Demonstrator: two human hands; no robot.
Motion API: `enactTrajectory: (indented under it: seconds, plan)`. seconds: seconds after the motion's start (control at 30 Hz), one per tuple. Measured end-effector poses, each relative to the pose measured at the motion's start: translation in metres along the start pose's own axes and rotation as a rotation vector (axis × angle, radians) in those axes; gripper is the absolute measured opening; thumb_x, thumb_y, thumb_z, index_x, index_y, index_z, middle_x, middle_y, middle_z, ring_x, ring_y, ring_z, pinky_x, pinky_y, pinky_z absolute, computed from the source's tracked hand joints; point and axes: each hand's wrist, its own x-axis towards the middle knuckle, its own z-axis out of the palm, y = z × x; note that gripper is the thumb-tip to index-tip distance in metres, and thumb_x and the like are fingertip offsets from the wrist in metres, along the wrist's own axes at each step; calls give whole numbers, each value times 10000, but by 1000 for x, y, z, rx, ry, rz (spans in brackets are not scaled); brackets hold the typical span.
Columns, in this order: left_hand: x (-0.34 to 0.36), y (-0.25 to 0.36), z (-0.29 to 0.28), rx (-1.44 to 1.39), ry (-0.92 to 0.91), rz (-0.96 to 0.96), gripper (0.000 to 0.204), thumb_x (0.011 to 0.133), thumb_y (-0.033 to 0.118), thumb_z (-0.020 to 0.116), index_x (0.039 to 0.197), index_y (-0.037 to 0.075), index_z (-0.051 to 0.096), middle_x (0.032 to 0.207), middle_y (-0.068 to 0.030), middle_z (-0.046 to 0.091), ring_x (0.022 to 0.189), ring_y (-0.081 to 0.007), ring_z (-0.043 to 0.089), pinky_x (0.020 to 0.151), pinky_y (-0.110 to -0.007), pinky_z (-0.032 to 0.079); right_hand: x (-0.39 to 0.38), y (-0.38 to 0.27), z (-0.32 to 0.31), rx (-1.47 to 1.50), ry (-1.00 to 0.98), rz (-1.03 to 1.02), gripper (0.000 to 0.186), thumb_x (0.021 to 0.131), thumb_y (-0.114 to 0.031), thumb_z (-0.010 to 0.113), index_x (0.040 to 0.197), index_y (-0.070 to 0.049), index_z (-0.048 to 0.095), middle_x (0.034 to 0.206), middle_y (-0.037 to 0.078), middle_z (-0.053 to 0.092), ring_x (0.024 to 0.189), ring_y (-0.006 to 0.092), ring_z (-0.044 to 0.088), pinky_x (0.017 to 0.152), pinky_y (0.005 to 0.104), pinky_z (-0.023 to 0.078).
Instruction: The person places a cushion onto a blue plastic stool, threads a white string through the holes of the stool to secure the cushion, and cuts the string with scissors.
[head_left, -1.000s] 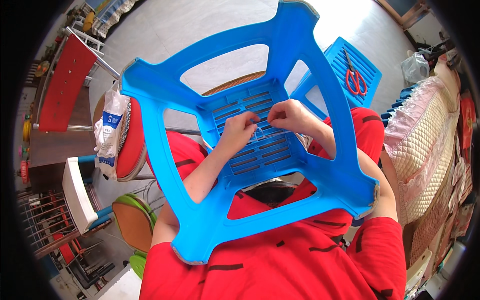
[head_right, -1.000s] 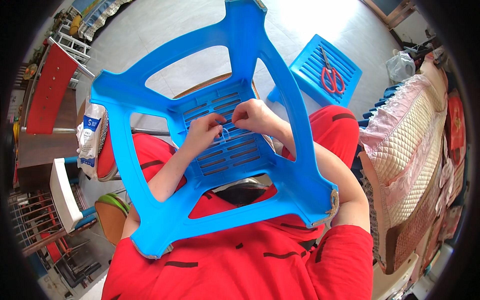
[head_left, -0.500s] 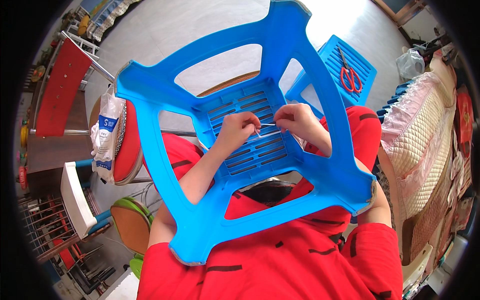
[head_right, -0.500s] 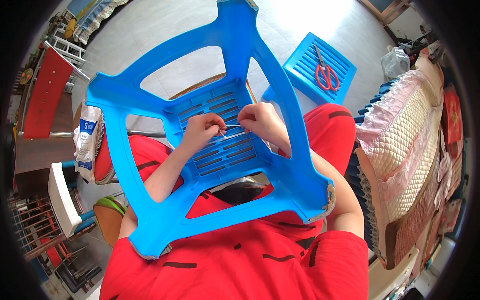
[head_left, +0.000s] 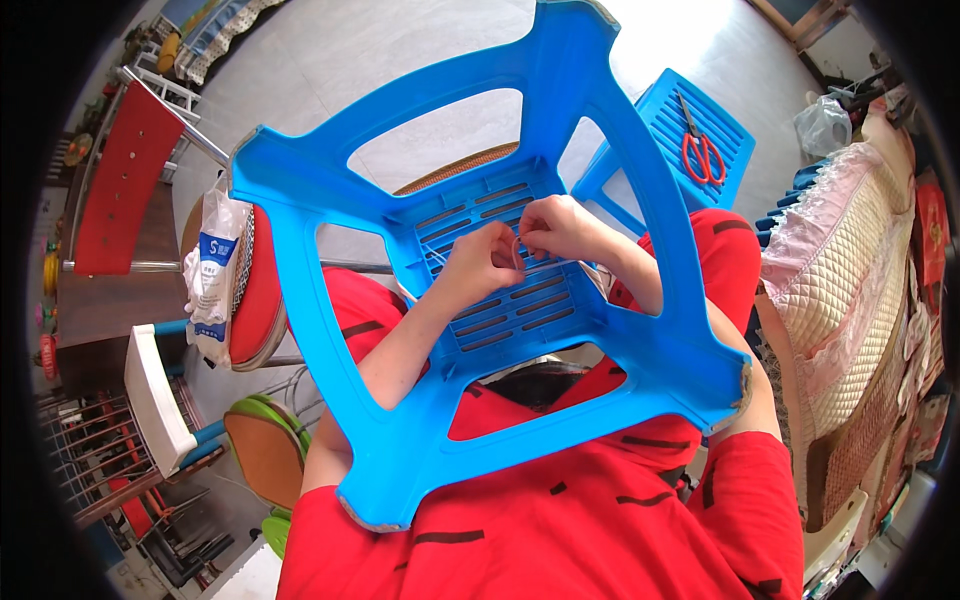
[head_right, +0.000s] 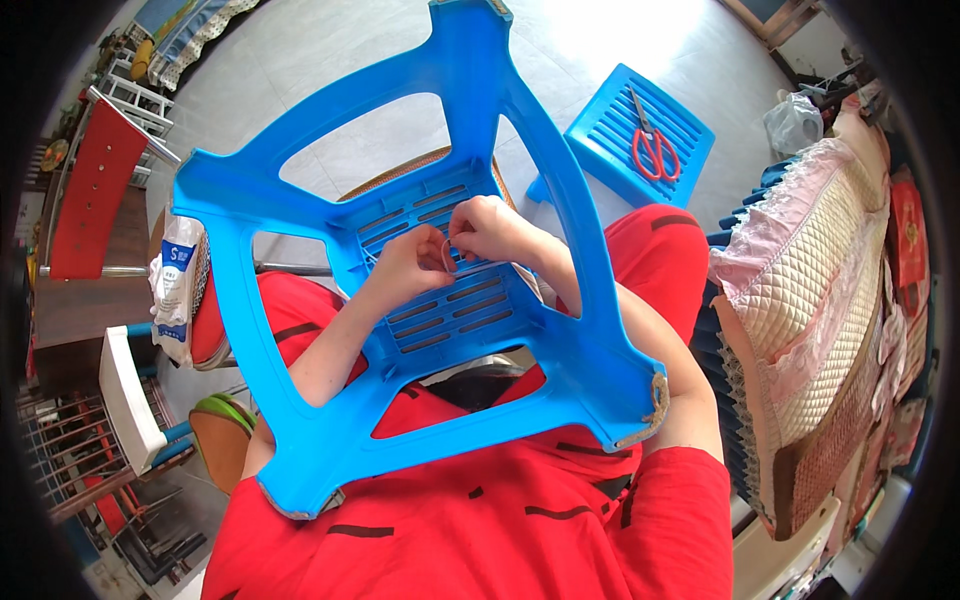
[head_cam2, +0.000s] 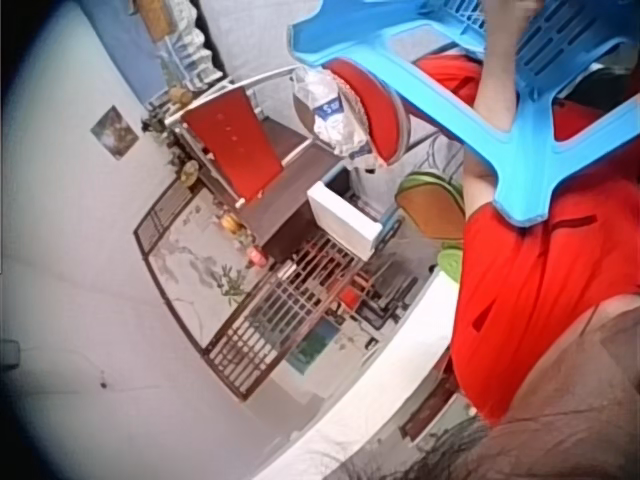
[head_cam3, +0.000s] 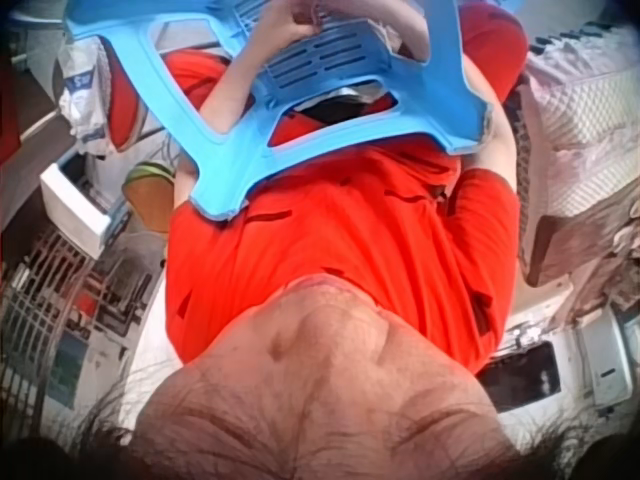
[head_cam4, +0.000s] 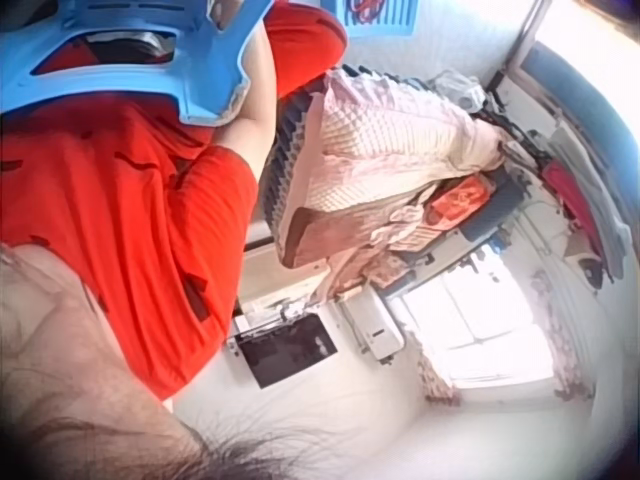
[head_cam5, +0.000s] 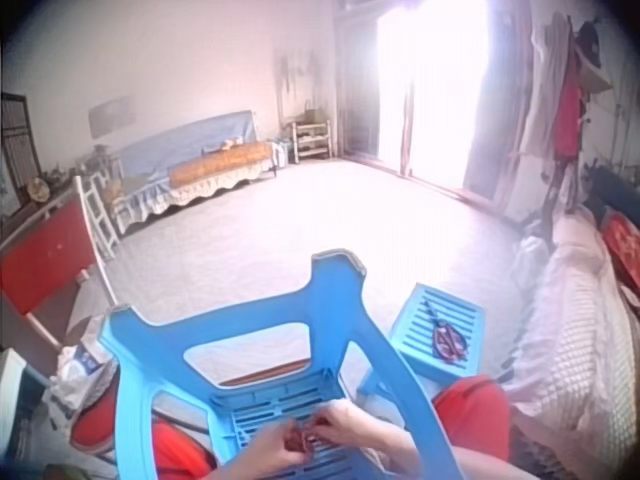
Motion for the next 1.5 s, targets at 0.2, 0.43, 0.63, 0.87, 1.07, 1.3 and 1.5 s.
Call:
enactTrajectory:
  seconds: [0.2, 0.43, 0.63, 0.87, 1.07, 1.3, 1.5]
  plan:
    - [0, -3, 5, 4, 32, -21, 334, 680, -19, 715, 976, -20, 561, 845, -102, 691, 817, -143, 679, 743, -255, 527, 6, 5, -2, 76, -119, 104, 87, 800, 6, 619, 864, 57, 648, 712, 101, 671, 638, 143, 669, 577, 260, 551]
    - [1, -11, 7, -205, 46, -13, 317, 689, -55, 683, 967, 2, 544, 839, -72, 661, 781, -123, 640, 735, -236, 503, 9, 3, 4, 118, -97, 227, 118, 786, 13, 623, 878, 79, 656, 720, 116, 673, 653, 156, 675, 580, 271, 565]
    - [2, -15, 9, -217, 64, 29, 297, 702, -74, 667, 952, 13, 531, 822, -58, 649, 779, -110, 629, 737, -225, 495, 8, 2, 7, 94, -118, 244, 152, 748, 6, 648, 877, 81, 678, 730, 135, 676, 663, 173, 681, 584, 282, 567]
    - [0, -18, 10, -142, 93, 49, 259, 716, -64, 670, 910, 26, 523, 809, -49, 645, 745, -95, 624, 693, -229, 497, 9, -1, 7, 158, -243, 327, 145, 745, -6, 644, 858, 76, 681, 739, 133, 682, 664, 169, 680, 612, 271, 565]
    - [-11, -4, 13, 143, 129, 157, 198, 694, -2, 704, 845, 55, 589, 798, -27, 593, 745, -126, 617, 680, -259, 498, 11, 0, 2, 208, -341, 351, 115, 723, 29, 670, 828, 75, 681, 753, 154, 692, 681, 194, 705, 621, 285, 589]
    - [-13, 11, 20, 649, 151, 594, 196, 655, 63, 748, 826, 84, 655, 825, -50, 545, 868, -255, 578, 713, -351, 499, 9, 5, 5, 118, -302, 288, 131, 729, 16, 684, 844, 77, 691, 748, 153, 695, 666, 205, 699, 616, 297, 578]
    - [-10, -5, 18, 330, 204, 442, 112, 719, 22, 714, 802, 48, 642, 796, -49, 602, 785, -181, 614, 670, -293, 492, -4, -9, -4, 6, -253, 181, 158, 741, -10, 684, 890, 32, 718, 761, 115, 698, 692, 171, 681, 633, 289, 544]
